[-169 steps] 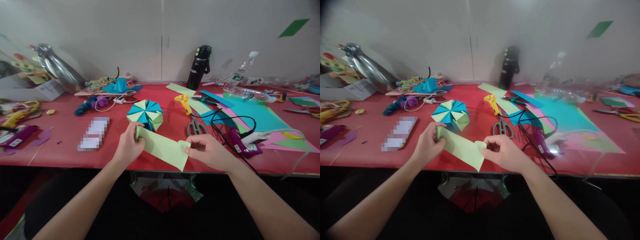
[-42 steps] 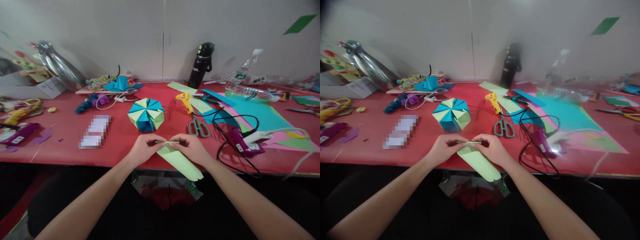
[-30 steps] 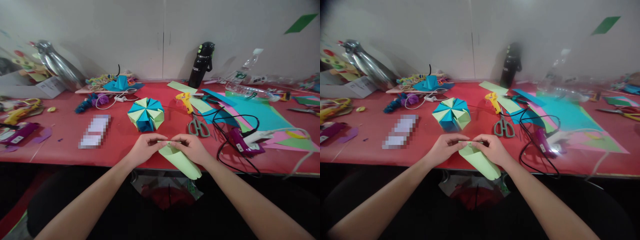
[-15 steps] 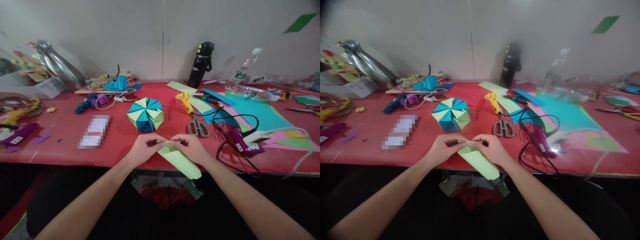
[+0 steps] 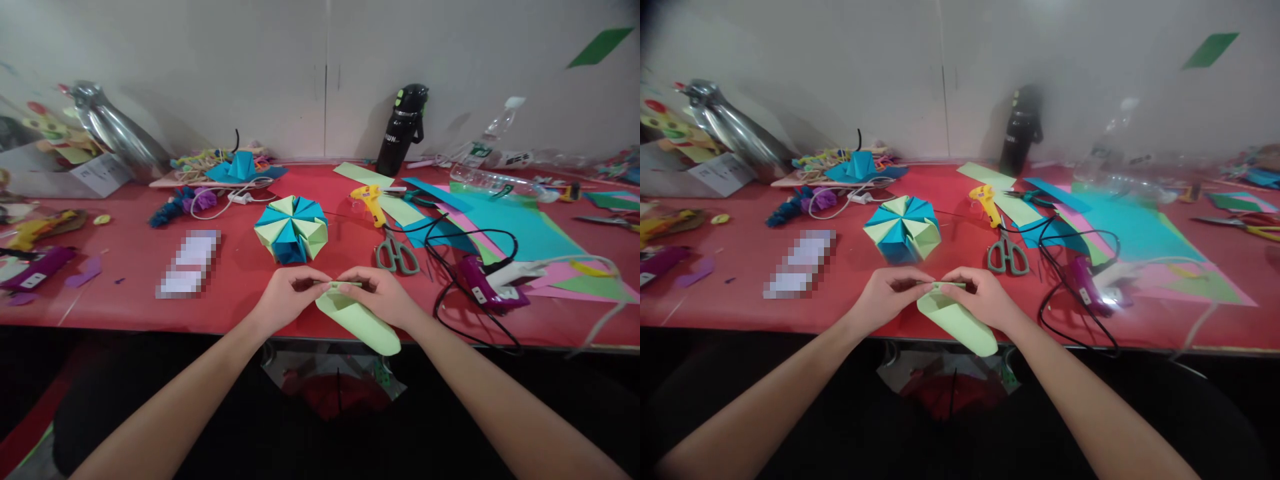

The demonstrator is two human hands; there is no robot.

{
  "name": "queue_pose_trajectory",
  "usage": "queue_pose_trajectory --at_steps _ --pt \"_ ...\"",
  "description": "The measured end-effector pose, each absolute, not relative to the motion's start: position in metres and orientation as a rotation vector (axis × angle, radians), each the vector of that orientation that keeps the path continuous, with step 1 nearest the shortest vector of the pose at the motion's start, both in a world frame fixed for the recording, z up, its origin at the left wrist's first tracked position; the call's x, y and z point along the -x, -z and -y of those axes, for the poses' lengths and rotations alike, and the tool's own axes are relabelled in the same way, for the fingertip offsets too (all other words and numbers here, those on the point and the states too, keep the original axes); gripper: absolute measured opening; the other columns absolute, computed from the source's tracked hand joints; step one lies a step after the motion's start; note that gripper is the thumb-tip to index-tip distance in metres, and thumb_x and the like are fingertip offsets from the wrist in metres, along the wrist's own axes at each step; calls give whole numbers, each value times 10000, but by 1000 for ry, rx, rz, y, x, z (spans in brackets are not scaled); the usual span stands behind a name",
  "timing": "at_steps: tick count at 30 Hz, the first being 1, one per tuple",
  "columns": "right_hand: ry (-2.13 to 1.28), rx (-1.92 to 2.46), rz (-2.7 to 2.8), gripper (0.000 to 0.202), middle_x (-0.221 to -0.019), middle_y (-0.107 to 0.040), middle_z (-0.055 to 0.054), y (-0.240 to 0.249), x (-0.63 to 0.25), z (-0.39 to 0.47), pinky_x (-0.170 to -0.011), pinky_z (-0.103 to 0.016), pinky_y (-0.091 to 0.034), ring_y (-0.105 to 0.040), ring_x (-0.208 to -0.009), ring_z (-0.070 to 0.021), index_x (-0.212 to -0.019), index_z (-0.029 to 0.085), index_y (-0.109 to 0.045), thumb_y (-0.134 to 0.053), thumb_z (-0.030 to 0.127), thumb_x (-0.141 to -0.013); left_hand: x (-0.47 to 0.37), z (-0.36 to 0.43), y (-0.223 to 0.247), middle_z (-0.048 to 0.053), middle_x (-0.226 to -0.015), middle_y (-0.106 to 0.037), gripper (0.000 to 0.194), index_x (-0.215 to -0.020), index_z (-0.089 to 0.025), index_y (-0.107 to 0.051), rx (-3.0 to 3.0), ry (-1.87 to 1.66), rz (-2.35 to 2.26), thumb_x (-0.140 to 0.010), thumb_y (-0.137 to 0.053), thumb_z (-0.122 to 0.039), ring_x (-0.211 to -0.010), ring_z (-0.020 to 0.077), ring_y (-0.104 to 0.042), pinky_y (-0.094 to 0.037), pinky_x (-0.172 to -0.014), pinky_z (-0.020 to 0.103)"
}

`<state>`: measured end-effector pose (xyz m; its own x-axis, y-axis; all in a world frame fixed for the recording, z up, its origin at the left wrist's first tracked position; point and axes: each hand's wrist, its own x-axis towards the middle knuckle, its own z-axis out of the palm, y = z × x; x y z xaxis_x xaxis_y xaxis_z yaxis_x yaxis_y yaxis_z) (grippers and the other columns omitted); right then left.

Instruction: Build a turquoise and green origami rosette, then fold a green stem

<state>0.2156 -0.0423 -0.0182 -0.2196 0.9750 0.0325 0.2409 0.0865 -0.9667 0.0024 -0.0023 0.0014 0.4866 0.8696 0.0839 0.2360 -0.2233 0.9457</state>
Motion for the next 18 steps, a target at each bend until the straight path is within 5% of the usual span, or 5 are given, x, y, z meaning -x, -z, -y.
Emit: queue_pose_trajectory --at_steps 10,18 --pt "-1293 1147 1503 212 -850 -717 -24 13 -219 47 -615 -242 -488 -634 -707 -141 -923 200 -717 -705 407 -877 9 -2 -6 101 -1018 -758 236 -1016 -174 -792 -1409 -642 -606 -876 -721 -351 -927 208 -700 -566 -816 302" --pt "-1265 1091 1573 179 -875 -724 -28 -9 -216 57 -651 -242 -498 -651 -768 -150 -921 205 -727 -704 379 -888 13 1 -4 60 -865 -749 214 -919 -170 -791 -1199 -699 -549 -772 -836 -319 -792 143 -693 -564 -738 234"
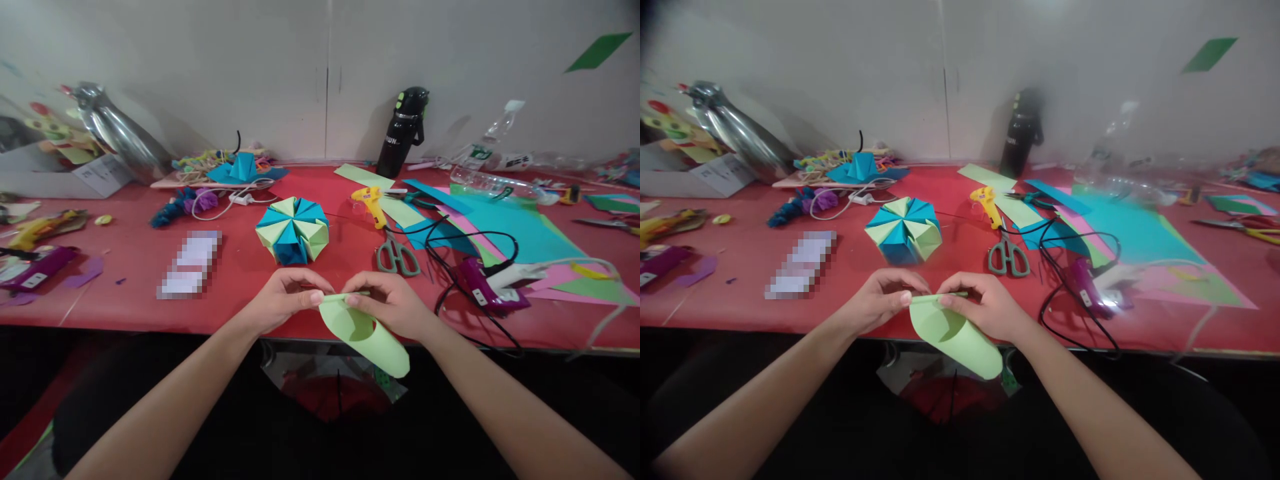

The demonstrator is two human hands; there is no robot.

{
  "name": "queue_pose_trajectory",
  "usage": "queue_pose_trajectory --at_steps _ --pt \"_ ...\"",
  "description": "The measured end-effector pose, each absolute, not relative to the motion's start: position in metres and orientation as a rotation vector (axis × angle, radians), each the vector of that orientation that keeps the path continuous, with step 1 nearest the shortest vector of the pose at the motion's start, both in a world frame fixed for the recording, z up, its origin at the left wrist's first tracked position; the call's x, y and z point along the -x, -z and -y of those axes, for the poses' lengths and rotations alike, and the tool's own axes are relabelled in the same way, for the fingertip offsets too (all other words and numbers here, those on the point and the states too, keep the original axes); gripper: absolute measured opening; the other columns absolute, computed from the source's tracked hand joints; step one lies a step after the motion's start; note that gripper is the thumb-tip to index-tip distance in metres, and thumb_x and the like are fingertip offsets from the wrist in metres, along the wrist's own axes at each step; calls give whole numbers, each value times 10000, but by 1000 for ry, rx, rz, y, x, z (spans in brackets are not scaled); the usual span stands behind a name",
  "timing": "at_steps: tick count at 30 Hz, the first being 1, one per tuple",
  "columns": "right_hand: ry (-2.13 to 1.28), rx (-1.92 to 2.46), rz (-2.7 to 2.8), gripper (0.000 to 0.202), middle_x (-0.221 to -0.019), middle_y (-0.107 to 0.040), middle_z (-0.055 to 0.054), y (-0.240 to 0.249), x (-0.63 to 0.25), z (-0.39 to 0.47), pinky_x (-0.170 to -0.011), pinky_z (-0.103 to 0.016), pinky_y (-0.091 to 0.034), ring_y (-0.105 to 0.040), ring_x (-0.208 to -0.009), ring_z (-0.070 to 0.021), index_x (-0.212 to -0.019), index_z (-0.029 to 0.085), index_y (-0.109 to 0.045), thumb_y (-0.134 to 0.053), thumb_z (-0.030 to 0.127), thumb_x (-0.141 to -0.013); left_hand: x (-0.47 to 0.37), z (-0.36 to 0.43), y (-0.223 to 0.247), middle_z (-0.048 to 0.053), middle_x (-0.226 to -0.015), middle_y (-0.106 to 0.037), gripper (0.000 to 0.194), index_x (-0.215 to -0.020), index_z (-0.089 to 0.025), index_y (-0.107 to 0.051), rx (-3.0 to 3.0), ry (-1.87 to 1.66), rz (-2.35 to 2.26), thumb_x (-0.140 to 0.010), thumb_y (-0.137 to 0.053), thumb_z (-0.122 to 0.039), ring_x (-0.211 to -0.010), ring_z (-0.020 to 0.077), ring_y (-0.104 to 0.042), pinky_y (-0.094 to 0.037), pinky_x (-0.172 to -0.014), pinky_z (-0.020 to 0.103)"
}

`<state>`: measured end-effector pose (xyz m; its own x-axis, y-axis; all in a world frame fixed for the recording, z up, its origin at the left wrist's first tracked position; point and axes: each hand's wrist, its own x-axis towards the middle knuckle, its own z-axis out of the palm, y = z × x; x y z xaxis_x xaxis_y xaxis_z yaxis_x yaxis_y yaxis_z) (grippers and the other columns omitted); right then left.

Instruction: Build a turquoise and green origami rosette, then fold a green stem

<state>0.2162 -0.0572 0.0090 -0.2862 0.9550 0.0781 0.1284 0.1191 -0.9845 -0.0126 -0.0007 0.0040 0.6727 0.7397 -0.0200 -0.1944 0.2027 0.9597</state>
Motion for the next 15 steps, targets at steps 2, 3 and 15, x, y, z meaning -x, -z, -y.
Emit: queue_pose_trajectory --at_steps 2,3,15 --pt "-1214 1131 1564 178 -877 -732 -30 -10 -216 57 -656 -252 -508 -663 -777 -160 -923 210 -730 -700 382 -890 12 1 -4 51 -818 -746 198 -898 -165 -781 -1167 -714 -586 -782 -828 -319 -754 142 -699 -580 -709 240" --pt "-1176 1157 1556 177 -881 -736 -31 -10 -216 57 -662 -259 -514 -669 -784 -166 -923 213 -732 -698 383 -890 11 1 -4 49 -798 -745 191 -887 -161 -777 -1168 -724 -621 -795 -816 -323 -735 144 -701 -587 -693 245" --pt "-1085 1207 1531 201 -923 -747 -49 14 -209 49 -688 -303 -535 -683 -817 -197 -959 216 -729 -701 394 -870 1 0 -2 68 -864 -775 174 -871 -159 -777 -1668 -840 -892 -809 -776 -321 -808 193 -715 -578 -716 272"
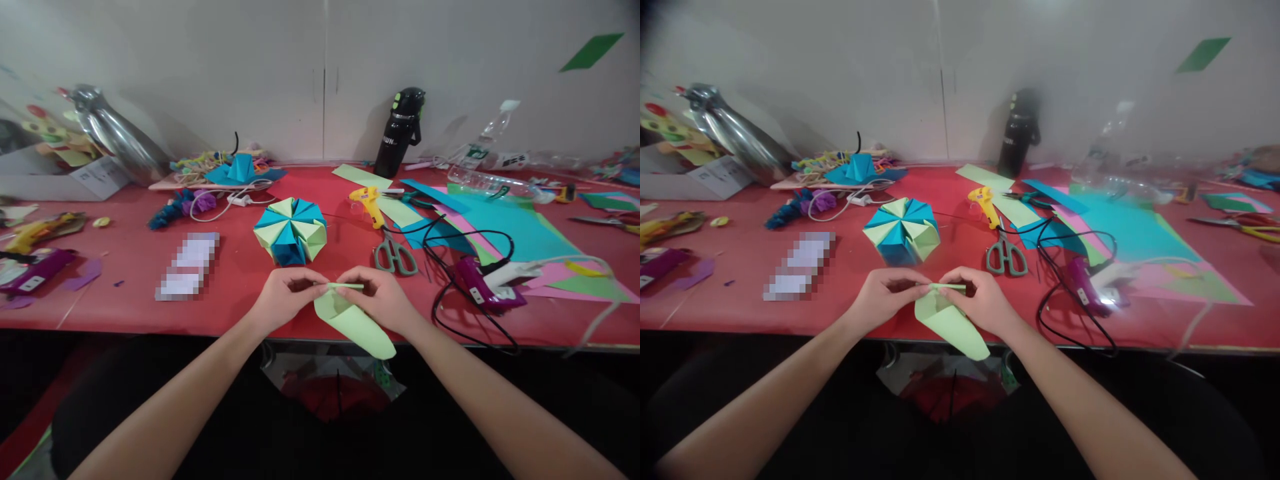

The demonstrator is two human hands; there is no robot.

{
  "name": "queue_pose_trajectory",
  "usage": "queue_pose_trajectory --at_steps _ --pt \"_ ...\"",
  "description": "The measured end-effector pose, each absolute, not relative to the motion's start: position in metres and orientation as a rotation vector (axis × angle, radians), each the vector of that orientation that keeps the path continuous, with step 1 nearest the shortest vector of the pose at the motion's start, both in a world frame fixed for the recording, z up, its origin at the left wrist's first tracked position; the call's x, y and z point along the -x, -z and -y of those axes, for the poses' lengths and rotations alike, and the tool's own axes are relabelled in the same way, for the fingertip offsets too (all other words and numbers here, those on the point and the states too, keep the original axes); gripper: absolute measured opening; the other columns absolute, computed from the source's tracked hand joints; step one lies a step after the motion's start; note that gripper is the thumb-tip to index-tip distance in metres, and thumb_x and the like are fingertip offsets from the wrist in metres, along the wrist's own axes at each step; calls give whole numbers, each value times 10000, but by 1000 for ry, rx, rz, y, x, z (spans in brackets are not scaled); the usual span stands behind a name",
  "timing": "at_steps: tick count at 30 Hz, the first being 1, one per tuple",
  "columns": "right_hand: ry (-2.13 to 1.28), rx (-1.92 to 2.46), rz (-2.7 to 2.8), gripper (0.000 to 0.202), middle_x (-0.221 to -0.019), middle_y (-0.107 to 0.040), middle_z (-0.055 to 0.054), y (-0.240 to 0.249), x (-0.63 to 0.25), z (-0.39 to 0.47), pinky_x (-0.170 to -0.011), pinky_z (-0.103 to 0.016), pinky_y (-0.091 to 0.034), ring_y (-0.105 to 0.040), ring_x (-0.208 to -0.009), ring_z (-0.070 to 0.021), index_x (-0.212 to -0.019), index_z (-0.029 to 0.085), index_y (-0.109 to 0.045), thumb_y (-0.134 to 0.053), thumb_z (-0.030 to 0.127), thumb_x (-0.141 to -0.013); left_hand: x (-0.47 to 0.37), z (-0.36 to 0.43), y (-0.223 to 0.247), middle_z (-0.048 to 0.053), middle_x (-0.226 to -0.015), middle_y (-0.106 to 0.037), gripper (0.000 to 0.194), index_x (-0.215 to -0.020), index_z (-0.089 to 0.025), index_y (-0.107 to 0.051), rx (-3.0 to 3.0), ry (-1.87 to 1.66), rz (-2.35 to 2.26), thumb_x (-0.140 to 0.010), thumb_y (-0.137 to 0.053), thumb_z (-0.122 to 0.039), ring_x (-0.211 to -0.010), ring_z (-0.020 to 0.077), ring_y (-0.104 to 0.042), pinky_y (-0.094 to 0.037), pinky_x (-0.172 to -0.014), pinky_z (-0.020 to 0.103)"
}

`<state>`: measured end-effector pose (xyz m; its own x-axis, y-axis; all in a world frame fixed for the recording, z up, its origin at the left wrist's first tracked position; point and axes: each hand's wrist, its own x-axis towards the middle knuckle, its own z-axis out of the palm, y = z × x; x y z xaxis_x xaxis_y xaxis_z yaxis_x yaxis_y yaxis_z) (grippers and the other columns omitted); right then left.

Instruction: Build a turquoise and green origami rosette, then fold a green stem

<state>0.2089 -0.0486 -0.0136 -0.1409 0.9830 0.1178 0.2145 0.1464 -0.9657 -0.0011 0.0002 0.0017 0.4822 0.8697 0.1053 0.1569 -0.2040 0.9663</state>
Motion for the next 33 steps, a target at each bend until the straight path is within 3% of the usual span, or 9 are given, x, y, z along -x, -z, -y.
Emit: queue_pose_trajectory --at_steps 4,12,23,29,33 --pt "-1204 1206 1426 228 -889 -750 -46 18 -210 45 -653 -286 -523 -680 -771 -185 -939 209 -734 -702 420 -857 1 1 0 70 -876 -760 146 -855 -153 -764 -1701 -869 -878 -818 -763 -294 -819 182 -700 -564 -735 265" --pt "-1271 1128 1338 176 -898 -752 -52 30 -217 41 -671 -301 -542 -695 -790 -205 -927 202 -737 -732 288 -773 0 0 -1 46 -807 -759 203 -893 -161 -763 -1633 -758 -933 -865 -703 -352 -694 152 -686 -571 -643 246" --pt "-1138 1057 1474 211 -945 -742 -56 26 -215 43 -699 -303 -540 -697 -839 -215 -969 200 -716 -720 198 -758 0 2 1 75 -925 -767 111 -882 -167 -767 -1759 -939 -875 -819 -714 -241 -899 205 -720 -586 -806 295" --pt "-1135 1031 1438 205 -952 -724 -54 30 -213 46 -681 -288 -524 -682 -835 -204 -977 208 -701 -718 221 -774 -2 4 -1 51 -854 -773 153 -901 -166 -768 -1671 -810 -956 -841 -714 -296 -767 181 -708 -579 -676 258" --pt "-1154 1011 1405 189 -939 -719 -33 25 -211 50 -715 -273 -510 -670 -844 -186 -965 214 -695 -714 193 -778 -2 6 -1 40 -862 -779 152 -889 -151 -771 -1638 -832 -958 -833 -719 -282 -799 190 -715 -577 -707 247"
